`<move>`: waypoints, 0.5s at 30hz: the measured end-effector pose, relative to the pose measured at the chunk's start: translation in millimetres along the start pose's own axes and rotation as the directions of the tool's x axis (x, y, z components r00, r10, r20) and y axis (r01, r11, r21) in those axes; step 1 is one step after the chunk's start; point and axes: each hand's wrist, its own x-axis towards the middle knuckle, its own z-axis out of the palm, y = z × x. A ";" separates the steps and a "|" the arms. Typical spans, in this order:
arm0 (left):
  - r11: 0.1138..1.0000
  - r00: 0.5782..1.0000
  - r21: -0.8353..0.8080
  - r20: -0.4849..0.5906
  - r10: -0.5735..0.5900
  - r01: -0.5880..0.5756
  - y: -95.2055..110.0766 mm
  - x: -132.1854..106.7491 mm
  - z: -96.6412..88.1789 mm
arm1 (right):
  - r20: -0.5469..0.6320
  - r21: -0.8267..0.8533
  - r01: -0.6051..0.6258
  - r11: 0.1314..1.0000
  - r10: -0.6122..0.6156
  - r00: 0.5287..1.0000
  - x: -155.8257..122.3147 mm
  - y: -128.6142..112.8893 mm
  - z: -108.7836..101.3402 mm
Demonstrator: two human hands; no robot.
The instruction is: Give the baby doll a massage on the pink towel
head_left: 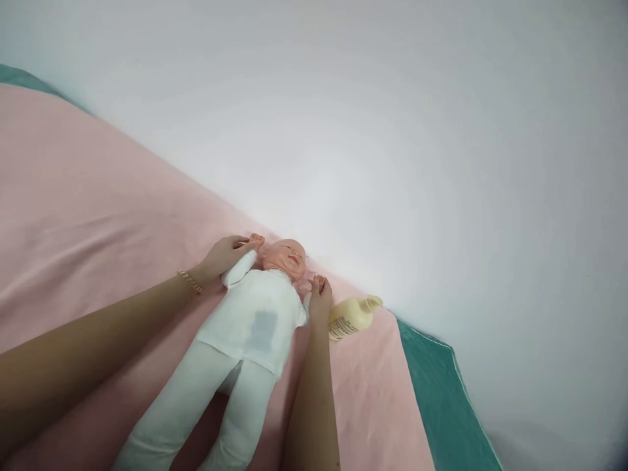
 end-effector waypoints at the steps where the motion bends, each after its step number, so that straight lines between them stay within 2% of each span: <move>1: 1.000 1.000 0.013 0.019 -0.013 0.013 -2.6 4.2 0.6 | 0.019 -0.015 -0.034 0.999 0.034 0.999 3.2 3.1 0.2; 5: 0.998 0.996 0.055 0.081 -0.028 0.024 -15.1 17.1 1.4 | 0.063 -0.053 -0.112 0.992 0.115 0.991 9.1 8.7 1.3; 9: 0.999 0.996 0.039 0.090 0.000 -0.004 -18.4 17.4 1.5 | 0.037 -0.039 -0.094 0.995 0.095 0.995 4.7 5.1 2.0; 12: 1.000 0.999 0.013 0.049 0.018 -0.019 -9.4 7.3 2.6 | -0.023 0.011 -0.040 0.999 0.040 0.999 -5.0 -1.6 3.4; 15: 0.998 0.997 -0.019 -0.056 0.056 -0.057 0.9 -7.6 4.4 | -0.103 0.077 0.038 0.996 -0.030 0.994 -18.1 -10.5 6.0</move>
